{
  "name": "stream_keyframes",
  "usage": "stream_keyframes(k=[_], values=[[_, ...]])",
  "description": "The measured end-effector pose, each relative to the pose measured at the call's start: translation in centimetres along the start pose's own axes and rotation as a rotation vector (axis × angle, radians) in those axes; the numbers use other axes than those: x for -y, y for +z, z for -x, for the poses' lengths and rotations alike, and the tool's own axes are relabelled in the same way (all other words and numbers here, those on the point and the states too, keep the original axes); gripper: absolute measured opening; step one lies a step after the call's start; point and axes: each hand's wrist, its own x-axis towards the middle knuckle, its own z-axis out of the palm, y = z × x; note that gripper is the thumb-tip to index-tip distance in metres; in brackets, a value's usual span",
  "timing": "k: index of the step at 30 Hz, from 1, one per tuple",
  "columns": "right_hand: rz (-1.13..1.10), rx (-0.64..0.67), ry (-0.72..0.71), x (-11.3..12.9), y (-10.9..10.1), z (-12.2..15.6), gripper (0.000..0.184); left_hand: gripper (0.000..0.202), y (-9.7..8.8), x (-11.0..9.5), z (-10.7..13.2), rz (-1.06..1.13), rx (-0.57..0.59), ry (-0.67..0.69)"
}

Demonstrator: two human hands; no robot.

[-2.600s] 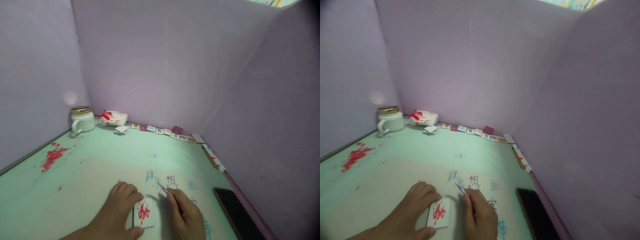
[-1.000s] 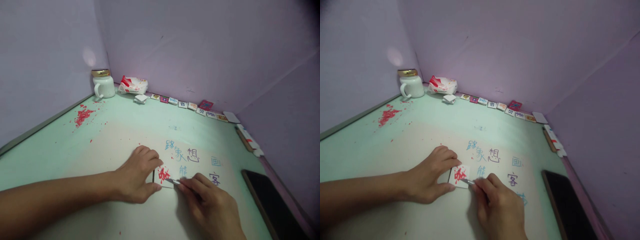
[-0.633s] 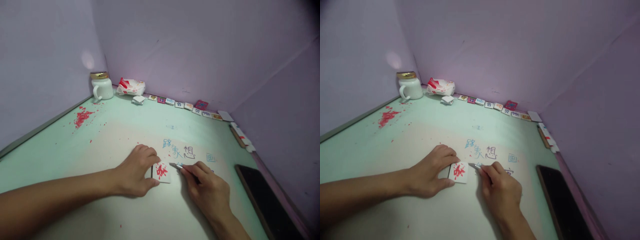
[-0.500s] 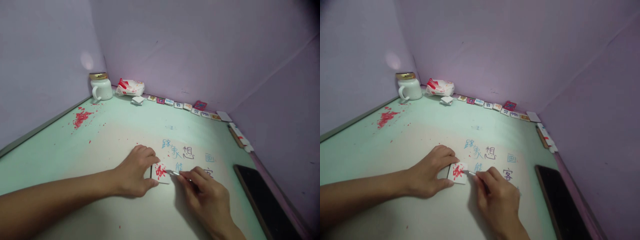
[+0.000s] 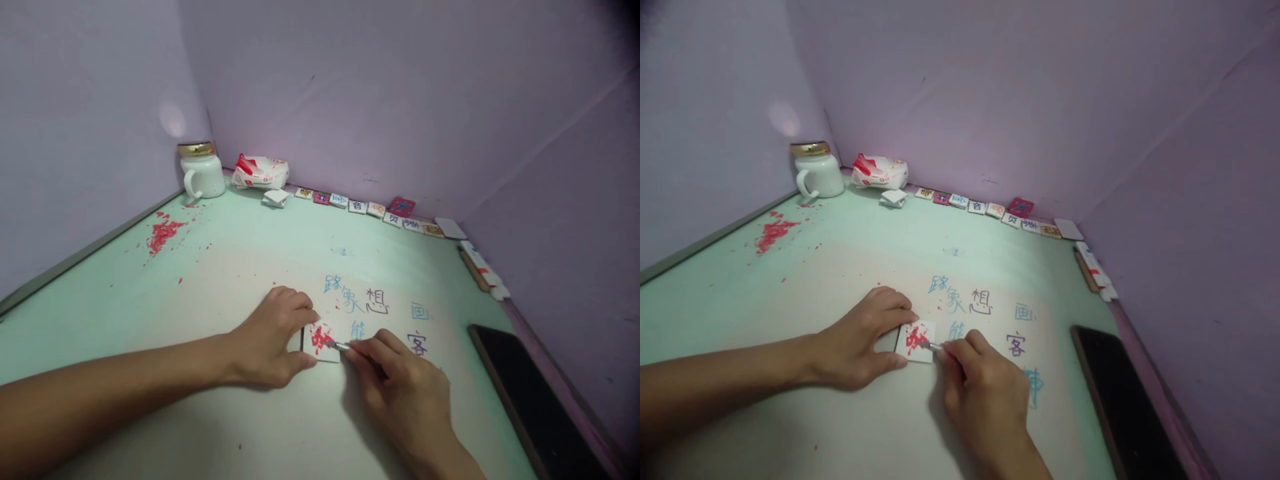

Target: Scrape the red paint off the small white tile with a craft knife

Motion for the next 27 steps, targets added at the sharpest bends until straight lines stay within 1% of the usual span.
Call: stream_keyframes(k=[2,5,8,10,12,14,16,18,23,27], values=[[-0.028,-0.019,0.000,-0.2,0.3,0.1,0.029,0.035,-0.1,-0.1,-0.1,0.002,-0.001,-0.006],[-0.028,-0.081,-0.039,-0.6,0.9,0.1,0.029,0.034,-0.6,-0.4,-0.3,-0.006,0.034,-0.032],[0.083,-0.143,-0.060,-1.3,1.4,-0.4,0.028,0.032,-1.0,-0.8,-0.4,-0.022,0.064,-0.056],[0.175,-0.166,-0.023,-1.8,1.5,-0.8,0.028,0.032,-1.0,-0.9,-0.4,-0.030,0.069,-0.063],[0.160,-0.176,0.052,-2.1,1.3,-1.0,0.026,0.035,-0.9,-0.9,-0.3,-0.035,0.070,-0.073],[0.023,-0.162,0.085,-2.0,1.0,-0.8,0.025,0.038,-0.7,-0.8,-0.2,-0.034,0.053,-0.082],[-0.103,-0.124,0.049,-1.6,0.6,-0.4,0.025,0.039,-0.4,-0.5,-0.1,-0.030,0.036,-0.081],[-0.158,-0.074,-0.017,-1.1,0.4,0.0,0.024,0.039,-0.2,-0.3,0.0,-0.024,0.021,-0.073],[-0.140,-0.030,-0.067,-0.6,0.0,0.3,0.024,0.041,-0.1,0.0,0.0,-0.028,0.007,-0.056],[-0.067,-0.017,-0.076,-0.6,-0.3,0.1,0.027,0.041,0.0,0.1,0.1,-0.020,-0.001,-0.032]])
